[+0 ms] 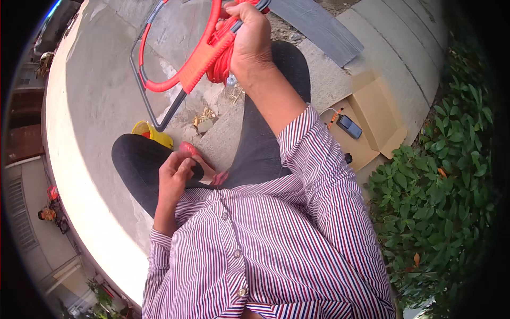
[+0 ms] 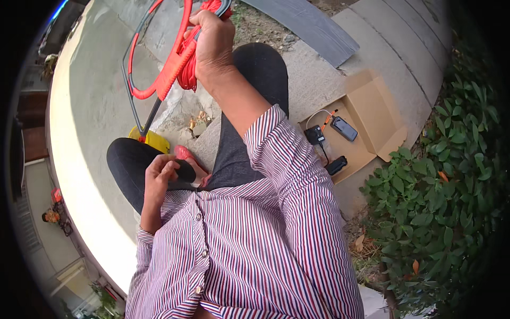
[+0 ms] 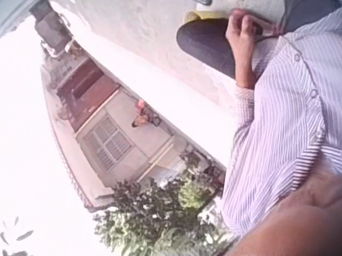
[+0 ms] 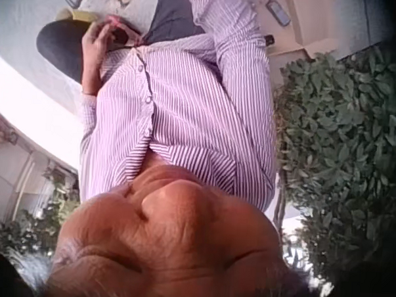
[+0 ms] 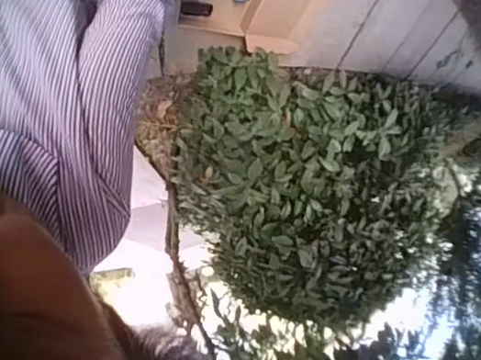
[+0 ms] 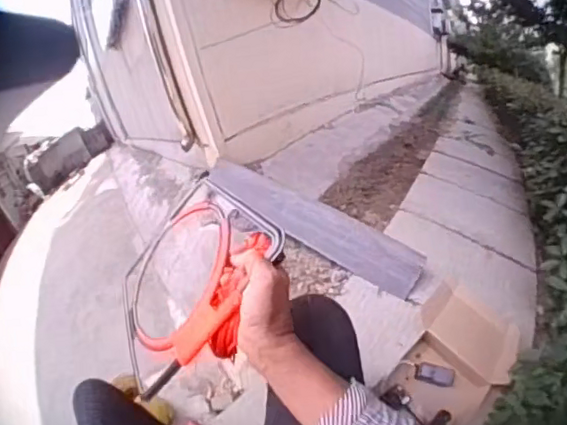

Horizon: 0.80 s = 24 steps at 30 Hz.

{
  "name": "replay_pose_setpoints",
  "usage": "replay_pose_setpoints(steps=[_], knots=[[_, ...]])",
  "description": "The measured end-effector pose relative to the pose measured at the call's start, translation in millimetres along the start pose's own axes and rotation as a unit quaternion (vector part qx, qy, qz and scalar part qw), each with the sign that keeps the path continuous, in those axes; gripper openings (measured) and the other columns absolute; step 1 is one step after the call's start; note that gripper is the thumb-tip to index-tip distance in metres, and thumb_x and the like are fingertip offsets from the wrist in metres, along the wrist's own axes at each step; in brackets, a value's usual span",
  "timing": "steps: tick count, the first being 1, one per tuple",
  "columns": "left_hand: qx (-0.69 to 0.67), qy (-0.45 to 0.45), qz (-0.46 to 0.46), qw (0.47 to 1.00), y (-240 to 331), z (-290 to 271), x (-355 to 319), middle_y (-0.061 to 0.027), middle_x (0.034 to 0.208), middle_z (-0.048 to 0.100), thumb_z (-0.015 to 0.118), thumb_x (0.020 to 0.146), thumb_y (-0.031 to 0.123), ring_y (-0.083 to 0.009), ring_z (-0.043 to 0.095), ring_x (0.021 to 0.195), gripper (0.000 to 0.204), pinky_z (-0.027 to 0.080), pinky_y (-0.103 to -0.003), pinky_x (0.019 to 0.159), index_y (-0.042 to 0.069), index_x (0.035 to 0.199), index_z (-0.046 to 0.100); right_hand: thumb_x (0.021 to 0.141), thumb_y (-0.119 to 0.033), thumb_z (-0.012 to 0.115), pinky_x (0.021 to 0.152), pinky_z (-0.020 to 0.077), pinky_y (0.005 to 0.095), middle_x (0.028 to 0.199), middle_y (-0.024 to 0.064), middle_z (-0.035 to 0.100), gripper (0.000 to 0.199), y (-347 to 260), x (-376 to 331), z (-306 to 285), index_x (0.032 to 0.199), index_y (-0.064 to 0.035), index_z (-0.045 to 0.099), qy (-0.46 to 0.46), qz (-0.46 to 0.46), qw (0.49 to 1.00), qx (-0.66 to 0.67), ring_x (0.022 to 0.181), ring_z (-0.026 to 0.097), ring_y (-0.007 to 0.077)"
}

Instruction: Wrapping a red nylon cord around a black circular frame.

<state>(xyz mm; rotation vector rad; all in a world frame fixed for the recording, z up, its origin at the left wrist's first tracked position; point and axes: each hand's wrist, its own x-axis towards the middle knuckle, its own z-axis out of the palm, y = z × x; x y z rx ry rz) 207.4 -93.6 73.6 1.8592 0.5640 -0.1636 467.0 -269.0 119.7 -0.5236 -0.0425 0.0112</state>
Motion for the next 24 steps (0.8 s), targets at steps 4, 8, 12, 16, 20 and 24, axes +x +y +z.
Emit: replay_pose_setpoints(steps=[4,8,12,16,20,24], knots=[[0.332,-0.185,0.054,0.923,-74.3,36.2,39.2,-0.0221,0.093,0.066,0.063,0.083,0.013,-0.0373,0.065,0.087,0.028,0.052,-0.041,0.076,-0.001,0.107,0.061,0.076,-0.018,0.056,0.064,0.0487,0.0318,0.074,0.005,0.058,0.01,-4.5,59.8,15.5,0.075,-0.0078,0.054,-0.055,0.126,0.99,0.04,0.065,0.056,0.0199],[0.342,-0.456,-0.08,0.818,-96.4,63.3,49.3,-0.0257,0.1,0.065,0.061,0.078,0.017,-0.0429,0.061,0.096,0.041,0.048,-0.045,0.086,0.001,0.116,0.058,0.073,-0.013,0.057,0.072,0.0502,0.0384,0.072,0.0057,0.058,0.009,18.6,94.9,6.6,0.069,-0.0065,0.053,0.007,0.106,0.994,0.006,0.068,0.058,0.0233],[0.299,-0.574,-0.155,0.747,-82.8,60.9,67.9,-0.0258,0.107,0.063,0.062,0.074,0.019,-0.037,0.06,0.105,0.054,0.046,-0.041,0.088,-0.003,0.122,0.052,0.074,-0.009,0.056,0.072,0.0516,0.0387,0.072,0.0069,0.058,0.009,23.4,103.4,-2.6,0.067,-0.0063,0.052,0.032,0.199,0.979,0.038,0.069,0.059,0.023],[0.132,-0.563,-0.194,0.793,-98.0,49.9,45.4,-0.0254,0.102,0.066,0.057,0.069,0.015,-0.0351,0.062,0.095,0.051,0.047,-0.042,0.083,-0.007,0.115,0.057,0.077,-0.007,0.055,0.071,0.0537,0.0372,0.072,0.0093,0.06,0.009,11.4,89.9,13.3,0.069,-0.0044,0.053,0.022,0.197,0.98,0.03,0.07,0.06,0.0229],[0.051,-0.58,-0.145,0.8,-114.3,61.2,51.8,-0.0254,0.099,0.067,0.06,0.067,0.018,-0.034,0.065,0.092,0.044,0.048,-0.043,0.081,-0.005,0.105,0.063,0.08,-0.005,0.054,0.071,0.0543,0.0373,0.073,0.0095,0.061,0.007,5.0,98.4,-6.2,0.073,-0.0032,0.055,0.015,0.165,0.986,-0.014,0.07,0.06,0.0225],[0.166,-0.596,-0.198,0.761,-130.7,59.1,51.4,-0.0249,0.094,0.068,0.059,0.068,0.023,-0.0374,0.066,0.089,0.038,0.05,-0.045,0.078,-0.004,0.094,0.067,0.082,-0.007,0.056,0.074,0.055,0.0359,0.074,0.0089,0.062,0.008,6.3,99.6,-8.3,0.076,-0.0036,0.056,0.02,0.169,0.984,-0.052,0.071,0.061,0.0218]])
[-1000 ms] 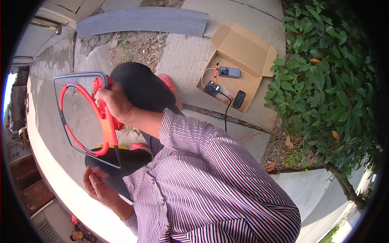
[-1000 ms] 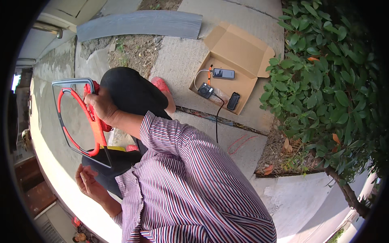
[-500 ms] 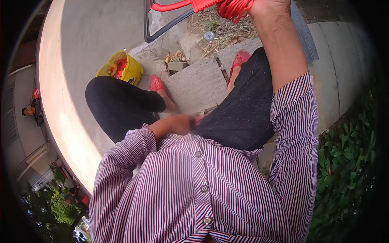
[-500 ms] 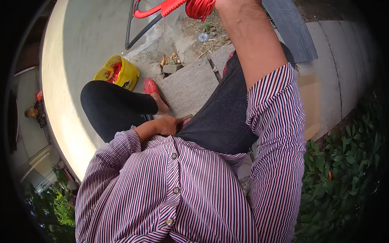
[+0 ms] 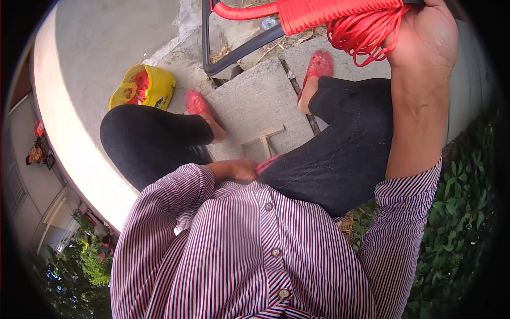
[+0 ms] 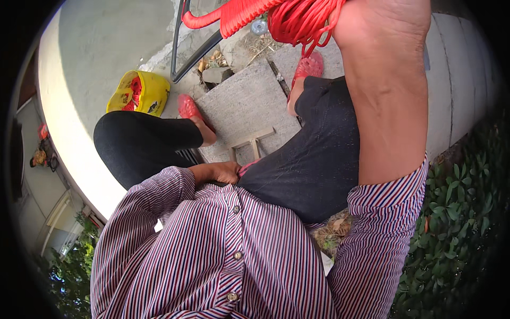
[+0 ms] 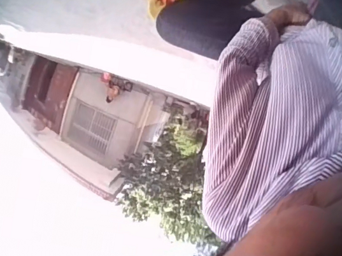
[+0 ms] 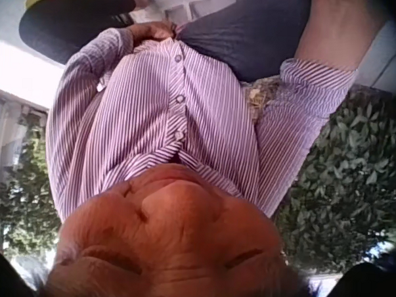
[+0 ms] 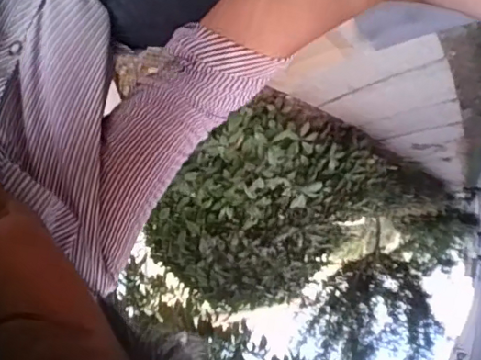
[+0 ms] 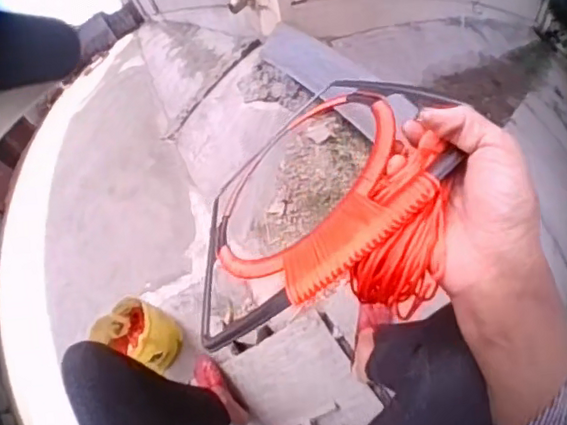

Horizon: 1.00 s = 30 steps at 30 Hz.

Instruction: Wrapping a red nylon cord around a black circular frame.

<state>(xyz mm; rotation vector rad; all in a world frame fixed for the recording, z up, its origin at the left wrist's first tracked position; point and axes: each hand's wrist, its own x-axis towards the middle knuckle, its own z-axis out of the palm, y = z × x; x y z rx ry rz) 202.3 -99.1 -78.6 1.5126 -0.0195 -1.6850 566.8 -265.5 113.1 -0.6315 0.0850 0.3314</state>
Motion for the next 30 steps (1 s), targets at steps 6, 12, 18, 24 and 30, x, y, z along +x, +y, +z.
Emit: replay_pose_setpoints(steps=[6,12,18,24,30], knots=[[-0.061,-0.093,0.011,0.994,-12.4,1.4,19.8,-0.0235,0.089,0.067,0.06,0.069,0.021,-0.0382,0.065,0.083,0.032,0.05,-0.044,0.074,-0.001,0.092,0.067,0.087,-0.011,0.055,0.082,0.0535,0.0387,0.083,0.0118,0.063,0.01,-18.2,1.2,-2.8,0.089,-0.0018,0.057,0.034,0.031,0.996,-0.077,0.081,0.063,0.0226],[-0.109,-0.068,0.083,0.988,-0.1,1.5,10.3,-0.0252,0.086,0.066,0.058,0.077,0.026,-0.041,0.063,0.079,0.027,0.05,-0.045,0.071,0.001,0.084,0.067,0.093,-0.016,0.049,0.091,0.0474,0.0459,0.096,0.0158,0.06,0.025,-24.9,-0.6,8.3,0.108,0.0023,0.054,0.138,0.122,0.979,-0.087,0.095,0.059,0.0265],[-0.066,-0.145,0.003,0.987,-5.8,1.7,18.9,-0.0159,0.081,0.07,0.075,0.056,0.021,-0.0248,0.066,0.076,0.042,0.051,-0.036,0.07,0.004,0.094,0.071,0.098,-0.02,0.042,0.101,0.0392,0.0532,0.108,0.0195,0.055,0.03,-7.8,28.2,0.1,0.117,0.0022,0.049,0.045,0.201,0.978,-0.006,0.109,0.053,0.0301],[-0.056,-0.081,-0.105,0.99,12.2,-1.6,4.8,-0.0153,0.081,0.07,0.071,0.045,0.016,-0.0281,0.067,0.078,0.053,0.051,-0.036,0.07,0.009,0.097,0.071,0.098,-0.019,0.042,0.102,0.0369,0.0471,0.109,0.0184,0.053,0.032,14.5,29.2,-4.1,0.119,0.0042,0.048,0.071,0.148,0.985,0.062,0.11,0.051,0.0287],[-0.022,0.001,-0.116,0.993,28.5,13.4,-5.2,-0.0142,0.095,0.07,0.066,0.056,0.019,-0.0335,0.066,0.092,0.058,0.053,-0.04,0.079,0.02,0.114,0.066,0.097,-0.019,0.043,0.102,0.0373,0.0452,0.109,0.0178,0.052,0.032,-10.4,29.6,-11.9,0.118,0.0044,0.048,0.138,0.2,0.97,0.021,0.11,0.05,0.0287]])
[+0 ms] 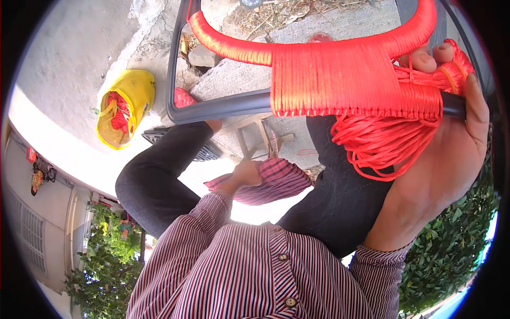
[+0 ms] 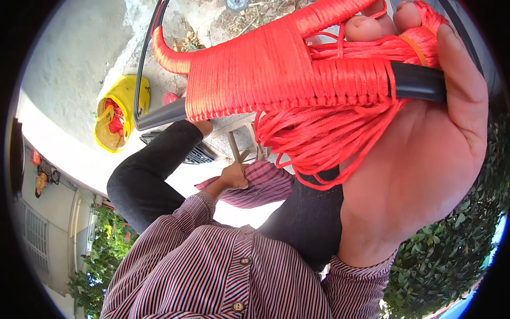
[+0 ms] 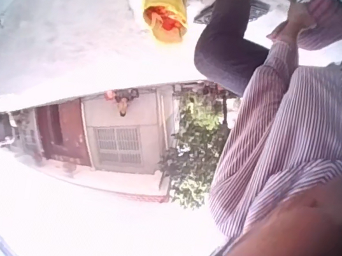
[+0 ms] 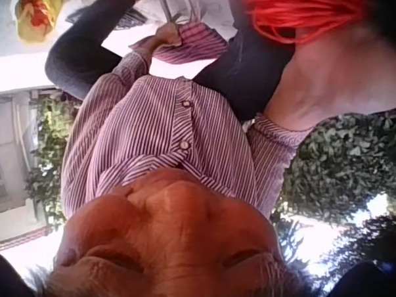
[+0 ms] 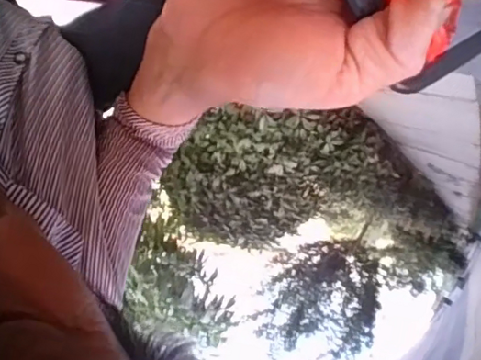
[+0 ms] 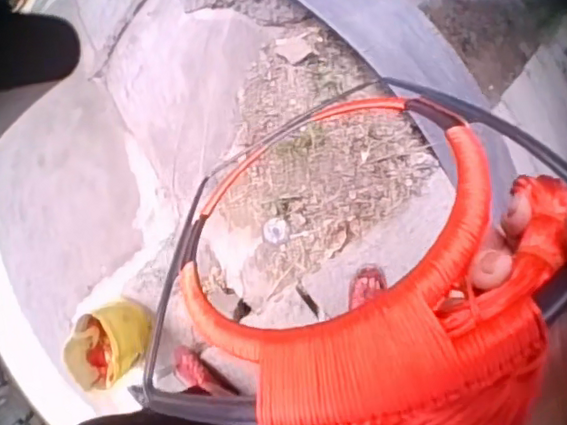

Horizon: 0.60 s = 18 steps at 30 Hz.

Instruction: Wrapping a red nylon cord around a black circular frame.

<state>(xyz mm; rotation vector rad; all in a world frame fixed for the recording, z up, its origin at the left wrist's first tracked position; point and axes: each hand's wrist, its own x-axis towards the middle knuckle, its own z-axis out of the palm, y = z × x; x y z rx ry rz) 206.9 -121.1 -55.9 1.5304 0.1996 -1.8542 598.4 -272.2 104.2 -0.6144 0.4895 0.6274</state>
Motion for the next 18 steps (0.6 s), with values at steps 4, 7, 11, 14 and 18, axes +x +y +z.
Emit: replay_pose_setpoints(steps=[4,7,11,14,18], knots=[[-0.006,0.053,-0.008,0.999,-5.4,10.0,-14.0,-0.0125,0.094,0.07,0.063,0.062,0.021,-0.0322,0.066,0.091,0.047,0.053,-0.04,0.08,0.022,0.11,0.068,0.096,-0.017,0.045,0.101,0.0385,0.0433,0.108,0.0174,0.052,0.029,4.0,-7.6,-10.0,0.115,0.0042,0.049,0.132,-0.007,0.991,0.003,0.109,0.051,0.0278],[-0.049,-0.031,0.011,0.998,14.1,16.8,-10.7,-0.0142,0.088,0.07,0.064,0.063,0.02,-0.0326,0.067,0.086,0.043,0.053,-0.04,0.078,0.019,0.106,0.07,0.095,-0.016,0.047,0.1,0.0392,0.0421,0.107,0.0169,0.053,0.028,8.2,-16.0,-18.6,0.114,0.0039,0.05,0.156,-0.008,0.987,0.027,0.11,0.051,0.0269],[-0.077,-0.052,0.029,0.995,29.1,39.1,-6.9,-0.0175,0.087,0.07,0.064,0.061,0.018,-0.0339,0.067,0.083,0.04,0.053,-0.039,0.077,0.013,0.1,0.071,0.094,-0.015,0.049,0.1,0.0394,0.0415,0.105,0.0161,0.054,0.027,12.1,-19.6,-18.9,0.112,0.0043,0.052,0.179,-0.019,0.983,0.026,0.109,0.051,0.0259],[-0.089,-0.079,0.011,0.993,18.5,49.2,-7.7,-0.0189,0.085,0.069,0.065,0.058,0.017,-0.0332,0.068,0.082,0.042,0.053,-0.038,0.077,0.01,0.099,0.071,0.093,-0.014,0.049,0.1,0.0393,0.0407,0.103,0.0154,0.054,0.027,16.8,-16.0,-18.7,0.112,0.0053,0.052,0.183,-0.013,0.982,0.035,0.106,0.051,0.0247],[-0.127,-0.101,0.035,0.986,21.7,61.7,-1.9,-0.0191,0.082,0.069,0.066,0.055,0.015,-0.0313,0.068,0.077,0.044,0.054,-0.037,0.074,0.008,0.098,0.071,0.093,-0.013,0.049,0.099,0.0387,0.0399,0.105,0.0149,0.053,0.027,18.9,-12.3,-16.5,0.112,0.0057,0.051,0.171,-0.033,0.985,-0.007,0.104,0.05,0.0237]])
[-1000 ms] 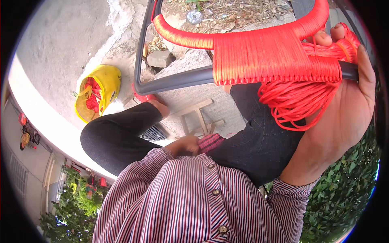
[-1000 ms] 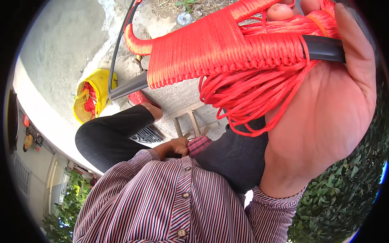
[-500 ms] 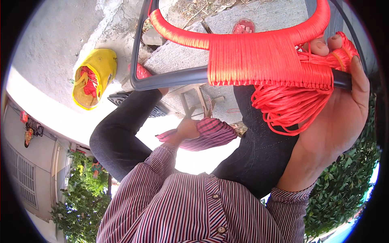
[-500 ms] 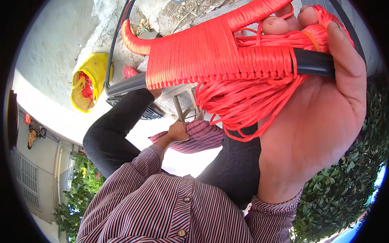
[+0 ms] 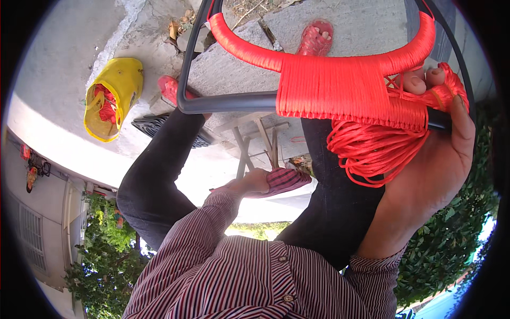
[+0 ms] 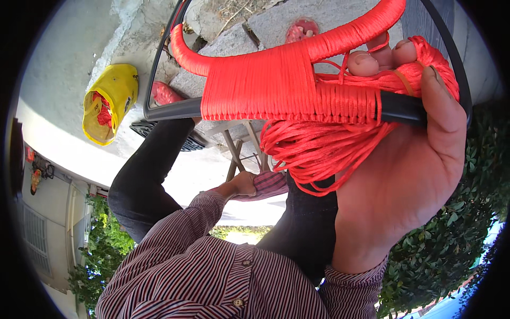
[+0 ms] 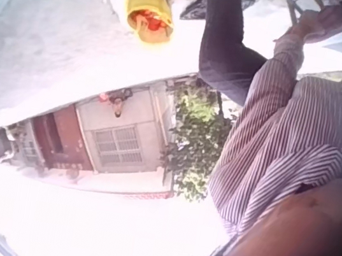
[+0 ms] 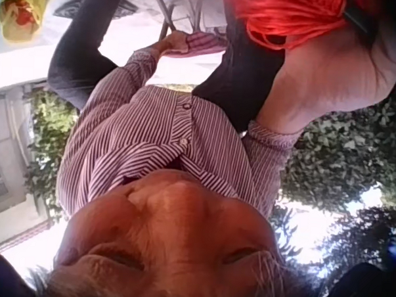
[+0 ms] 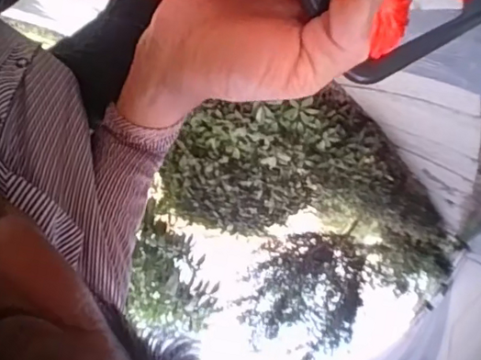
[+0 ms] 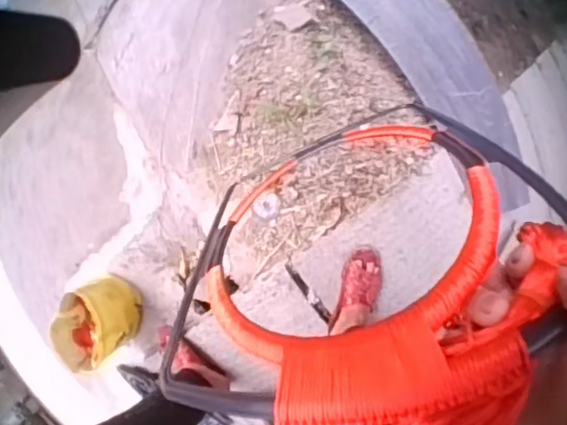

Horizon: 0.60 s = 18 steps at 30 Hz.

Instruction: Wrapping a red nylon cord around a black circular frame.

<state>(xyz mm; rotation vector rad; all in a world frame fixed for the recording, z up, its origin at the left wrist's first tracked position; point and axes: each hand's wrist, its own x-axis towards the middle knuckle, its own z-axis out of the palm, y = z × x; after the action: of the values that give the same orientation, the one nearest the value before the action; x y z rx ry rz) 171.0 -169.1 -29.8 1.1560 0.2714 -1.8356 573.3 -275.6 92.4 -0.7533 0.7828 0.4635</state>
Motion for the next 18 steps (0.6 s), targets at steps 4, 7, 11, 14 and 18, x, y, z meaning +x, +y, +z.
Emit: replay_pose_setpoints(steps=[4,7,11,14,18], knots=[[0.001,-0.036,0.015,0.999,-5.3,8.5,15.5,-0.0214,0.084,0.068,0.061,0.053,0.012,-0.0381,0.066,0.083,0.041,0.052,-0.041,0.076,0.006,0.093,0.071,0.092,-0.014,0.05,0.098,0.0382,0.0388,0.104,0.013,0.05,0.027,2.5,3.3,8.2,0.112,0.0044,0.05,0.018,0.017,1.0,-0.015,0.103,0.048,0.0228],[-0.029,-0.085,0.019,0.996,-13.9,10.5,28.1,-0.0219,0.082,0.068,0.062,0.049,0.012,-0.0383,0.066,0.081,0.041,0.053,-0.041,0.072,0.005,0.088,0.071,0.092,-0.014,0.051,0.098,0.0372,0.0388,0.102,0.0122,0.049,0.027,9.0,2.8,11.7,0.112,0.0032,0.048,0.071,-0.026,0.996,-0.053,0.103,0.048,0.0227],[0.002,-0.089,0.022,0.996,-18.5,18.7,62.9,-0.0224,0.079,0.067,0.064,0.044,0.013,-0.0384,0.065,0.079,0.038,0.052,-0.041,0.069,0.002,0.08,0.071,0.092,-0.015,0.05,0.099,0.0361,0.0396,0.103,0.0122,0.049,0.027,6.4,8.0,8.1,0.113,0.0026,0.047,0.016,0.023,0.999,-0.04,0.103,0.047,0.0225],[0.018,-0.097,0.028,0.995,-28.4,33.0,83.9,-0.0229,0.078,0.067,0.066,0.042,0.013,-0.0381,0.066,0.08,0.038,0.052,-0.041,0.07,0.002,0.078,0.07,0.092,-0.016,0.05,0.101,0.0347,0.0406,0.104,0.0124,0.048,0.028,3.8,7.0,9.5,0.114,0.002,0.046,0.011,0.053,0.999,0.0,0.105,0.047,0.023],[-0.021,-0.09,0.036,0.995,-32.7,49.1,89.9,-0.0232,0.077,0.067,0.066,0.042,0.013,-0.0375,0.066,0.08,0.039,0.052,-0.041,0.069,0.003,0.08,0.07,0.093,-0.016,0.049,0.104,0.0327,0.0416,0.106,0.0122,0.046,0.03,1.4,3.6,4.3,0.117,0.0003,0.045,-0.014,0.074,0.997,0.003,0.109,0.046,0.024]])
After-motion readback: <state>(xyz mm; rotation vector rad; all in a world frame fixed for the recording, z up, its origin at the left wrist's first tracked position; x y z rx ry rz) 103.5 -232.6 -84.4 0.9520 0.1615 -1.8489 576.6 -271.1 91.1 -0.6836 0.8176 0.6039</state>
